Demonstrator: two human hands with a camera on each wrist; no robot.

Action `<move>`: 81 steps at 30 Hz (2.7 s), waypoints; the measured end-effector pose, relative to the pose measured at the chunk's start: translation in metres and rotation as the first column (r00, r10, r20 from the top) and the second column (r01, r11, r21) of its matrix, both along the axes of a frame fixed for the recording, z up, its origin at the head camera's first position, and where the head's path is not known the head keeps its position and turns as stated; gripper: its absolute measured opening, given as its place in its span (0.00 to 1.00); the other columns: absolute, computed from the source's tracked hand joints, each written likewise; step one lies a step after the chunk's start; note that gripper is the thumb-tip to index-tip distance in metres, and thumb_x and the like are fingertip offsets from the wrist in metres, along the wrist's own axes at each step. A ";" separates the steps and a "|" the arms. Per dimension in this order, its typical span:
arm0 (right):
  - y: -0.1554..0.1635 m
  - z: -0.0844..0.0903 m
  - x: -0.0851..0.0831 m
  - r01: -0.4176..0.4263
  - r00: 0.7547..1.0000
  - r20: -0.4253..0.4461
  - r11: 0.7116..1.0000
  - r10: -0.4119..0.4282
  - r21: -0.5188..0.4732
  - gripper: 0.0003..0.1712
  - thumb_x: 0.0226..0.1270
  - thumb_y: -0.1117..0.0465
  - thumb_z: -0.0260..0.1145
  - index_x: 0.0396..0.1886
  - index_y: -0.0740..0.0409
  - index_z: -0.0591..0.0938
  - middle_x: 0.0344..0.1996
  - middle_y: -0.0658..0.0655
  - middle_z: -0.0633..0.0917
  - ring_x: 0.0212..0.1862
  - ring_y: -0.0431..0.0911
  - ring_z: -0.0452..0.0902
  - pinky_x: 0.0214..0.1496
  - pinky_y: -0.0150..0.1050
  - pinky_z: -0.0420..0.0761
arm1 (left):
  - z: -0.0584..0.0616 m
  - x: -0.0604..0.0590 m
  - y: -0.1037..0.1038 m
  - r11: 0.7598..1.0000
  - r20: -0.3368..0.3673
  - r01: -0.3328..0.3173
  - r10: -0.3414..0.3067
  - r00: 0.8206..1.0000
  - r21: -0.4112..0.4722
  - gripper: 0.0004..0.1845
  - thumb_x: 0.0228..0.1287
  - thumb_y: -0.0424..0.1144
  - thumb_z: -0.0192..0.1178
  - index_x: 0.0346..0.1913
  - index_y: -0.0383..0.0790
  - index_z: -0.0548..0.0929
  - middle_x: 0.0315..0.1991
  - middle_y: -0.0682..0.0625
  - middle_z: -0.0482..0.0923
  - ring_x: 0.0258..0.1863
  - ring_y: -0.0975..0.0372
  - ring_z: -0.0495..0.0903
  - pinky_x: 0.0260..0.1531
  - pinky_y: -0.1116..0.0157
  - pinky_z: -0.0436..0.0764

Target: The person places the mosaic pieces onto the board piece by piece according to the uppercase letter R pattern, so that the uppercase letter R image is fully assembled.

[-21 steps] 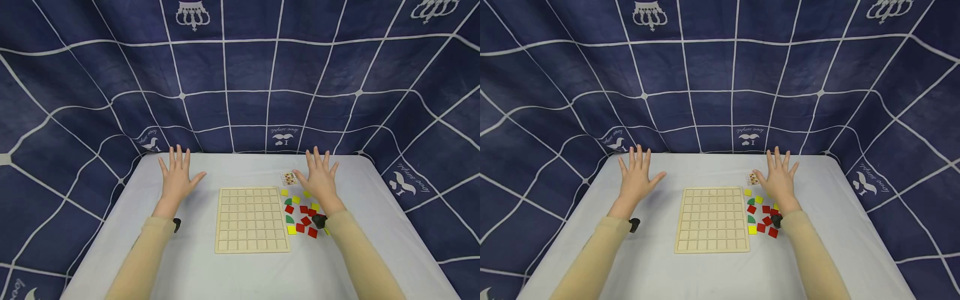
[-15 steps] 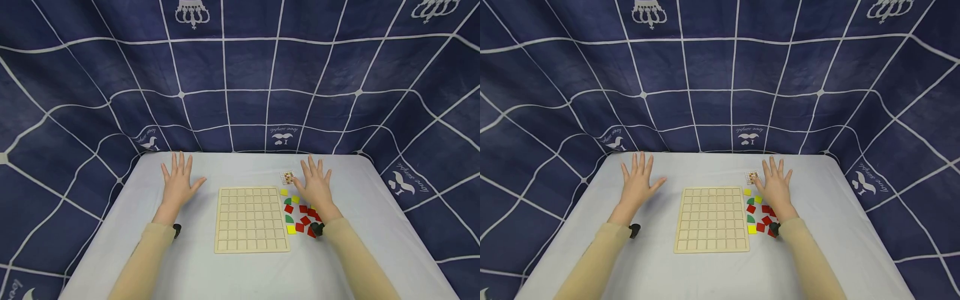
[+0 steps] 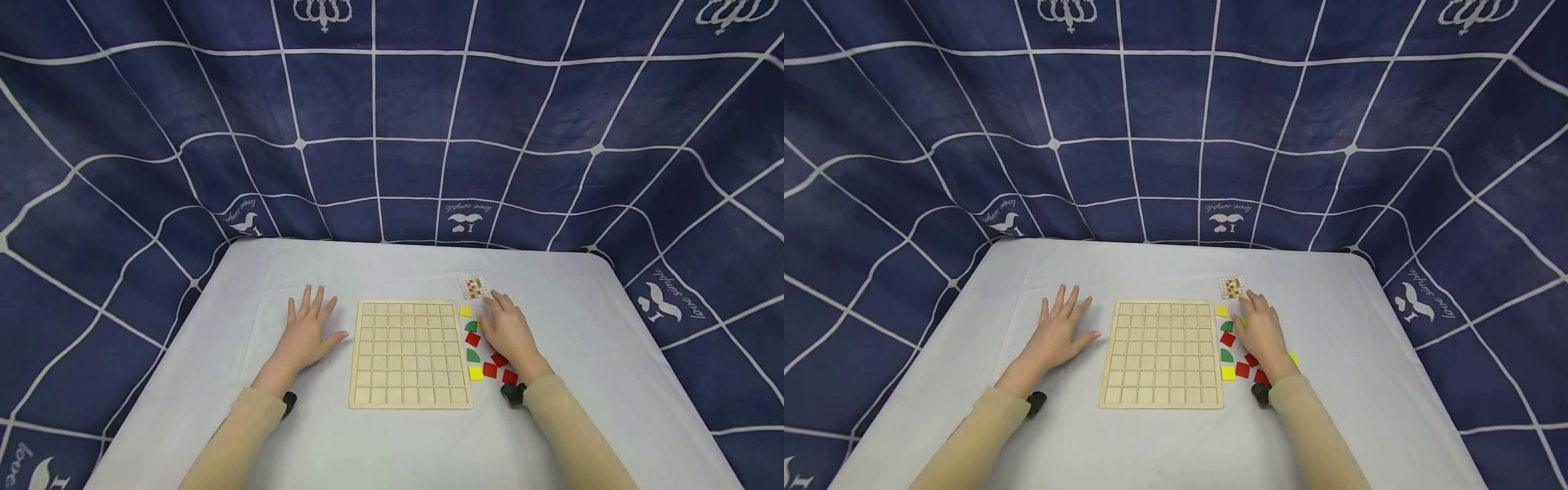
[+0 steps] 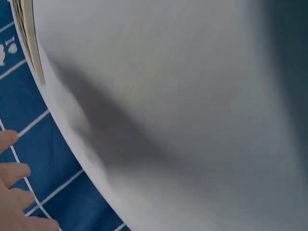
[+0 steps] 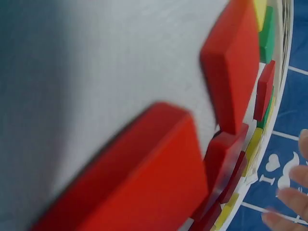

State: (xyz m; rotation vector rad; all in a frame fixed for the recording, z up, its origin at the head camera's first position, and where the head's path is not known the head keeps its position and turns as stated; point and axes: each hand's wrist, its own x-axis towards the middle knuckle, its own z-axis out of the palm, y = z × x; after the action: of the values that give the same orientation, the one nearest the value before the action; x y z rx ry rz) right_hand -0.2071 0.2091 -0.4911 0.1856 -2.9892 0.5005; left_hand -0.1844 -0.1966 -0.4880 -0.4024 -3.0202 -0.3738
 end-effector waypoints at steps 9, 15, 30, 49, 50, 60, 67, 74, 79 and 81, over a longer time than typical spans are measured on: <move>-0.004 0.001 -0.002 0.087 0.986 0.149 0.994 -0.076 -0.073 0.20 0.67 0.59 0.66 0.55 0.66 0.82 0.52 0.65 0.82 0.49 0.57 0.77 0.61 0.54 0.79 | -0.009 0.022 0.017 0.993 0.225 0.029 -0.054 0.973 0.113 0.42 0.60 0.60 0.64 0.72 0.39 0.68 0.75 0.34 0.56 0.77 0.39 0.48 0.72 0.35 0.50; -0.004 -0.003 -0.007 0.127 0.965 0.241 0.987 -0.100 -0.102 0.20 0.66 0.60 0.68 0.55 0.65 0.82 0.48 0.63 0.80 0.41 0.52 0.73 0.53 0.48 0.82 | -0.011 0.028 0.022 0.979 0.291 0.030 -0.089 0.953 0.202 0.43 0.56 0.56 0.69 0.70 0.38 0.70 0.74 0.34 0.60 0.76 0.39 0.52 0.72 0.38 0.55; -0.003 -0.003 -0.010 0.281 0.906 0.386 0.928 -0.173 -0.243 0.18 0.63 0.63 0.69 0.50 0.66 0.80 0.38 0.62 0.77 0.35 0.50 0.73 0.32 0.33 0.74 | -0.012 0.034 0.025 0.965 0.357 0.056 -0.148 0.922 0.256 0.46 0.54 0.47 0.73 0.73 0.37 0.65 0.77 0.36 0.53 0.78 0.41 0.47 0.75 0.41 0.50; -0.088 0.002 -0.025 0.166 0.950 0.310 0.792 0.031 -0.588 0.10 0.60 0.61 0.73 0.42 0.58 0.86 0.34 0.55 0.87 0.34 0.42 0.81 0.36 0.32 0.80 | -0.016 0.037 0.023 0.950 0.377 0.082 -0.198 0.905 0.300 0.48 0.54 0.44 0.73 0.74 0.34 0.61 0.78 0.41 0.51 0.79 0.45 0.44 0.76 0.41 0.43; -0.098 0.000 -0.026 0.156 0.949 0.311 0.788 0.047 -0.595 0.10 0.60 0.61 0.73 0.41 0.57 0.86 0.34 0.54 0.87 0.33 0.41 0.81 0.35 0.32 0.79 | -0.016 0.037 0.023 0.949 0.382 0.083 -0.201 0.902 0.303 0.48 0.54 0.44 0.73 0.75 0.34 0.60 0.78 0.41 0.51 0.79 0.45 0.44 0.76 0.41 0.43; -0.156 -0.008 -0.035 0.027 0.949 0.274 0.819 0.160 -0.573 0.06 0.62 0.60 0.72 0.39 0.54 0.87 0.32 0.51 0.88 0.32 0.40 0.80 0.38 0.34 0.81 | -0.017 0.036 0.021 0.945 0.401 0.084 -0.213 0.891 0.316 0.48 0.55 0.45 0.72 0.75 0.35 0.59 0.79 0.43 0.49 0.79 0.46 0.42 0.76 0.41 0.41; -0.154 -0.012 -0.035 0.011 0.951 0.269 0.850 0.155 -0.527 0.05 0.66 0.62 0.67 0.39 0.55 0.87 0.33 0.53 0.86 0.34 0.43 0.79 0.41 0.40 0.81 | -0.018 0.037 0.021 0.944 0.387 0.083 -0.210 0.898 0.320 0.49 0.54 0.45 0.73 0.75 0.35 0.60 0.79 0.43 0.50 0.79 0.46 0.42 0.76 0.41 0.41; -0.151 -0.011 -0.035 -0.035 0.945 0.266 0.867 0.190 -0.497 0.06 0.67 0.64 0.65 0.39 0.56 0.86 0.34 0.54 0.85 0.35 0.44 0.78 0.42 0.41 0.81 | -0.018 0.038 0.023 0.942 0.386 0.072 -0.202 0.900 0.327 0.49 0.53 0.45 0.73 0.75 0.35 0.60 0.78 0.43 0.51 0.79 0.45 0.43 0.76 0.41 0.41; -0.151 -0.013 -0.033 -0.030 0.951 0.255 0.875 0.173 -0.483 0.04 0.66 0.64 0.66 0.38 0.56 0.87 0.33 0.54 0.85 0.34 0.43 0.77 0.41 0.40 0.81 | -0.018 0.037 0.023 0.944 0.384 0.078 -0.205 0.900 0.322 0.49 0.54 0.45 0.73 0.75 0.35 0.60 0.78 0.43 0.51 0.79 0.45 0.43 0.76 0.40 0.41; -0.151 -0.014 -0.032 -0.040 0.957 0.235 0.877 0.172 -0.479 0.04 0.65 0.64 0.67 0.37 0.56 0.87 0.33 0.54 0.84 0.34 0.43 0.77 0.40 0.39 0.80 | -0.018 0.037 0.023 0.944 0.381 0.081 -0.207 0.901 0.321 0.49 0.54 0.45 0.73 0.75 0.35 0.60 0.78 0.42 0.51 0.79 0.45 0.43 0.76 0.40 0.41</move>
State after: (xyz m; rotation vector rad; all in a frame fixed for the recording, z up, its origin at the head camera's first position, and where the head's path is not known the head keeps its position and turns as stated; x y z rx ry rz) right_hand -0.2391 0.0579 -0.5056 0.2567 -2.9994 1.3458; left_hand -0.1476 -0.1735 -0.5059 -0.5924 -3.2523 -1.0360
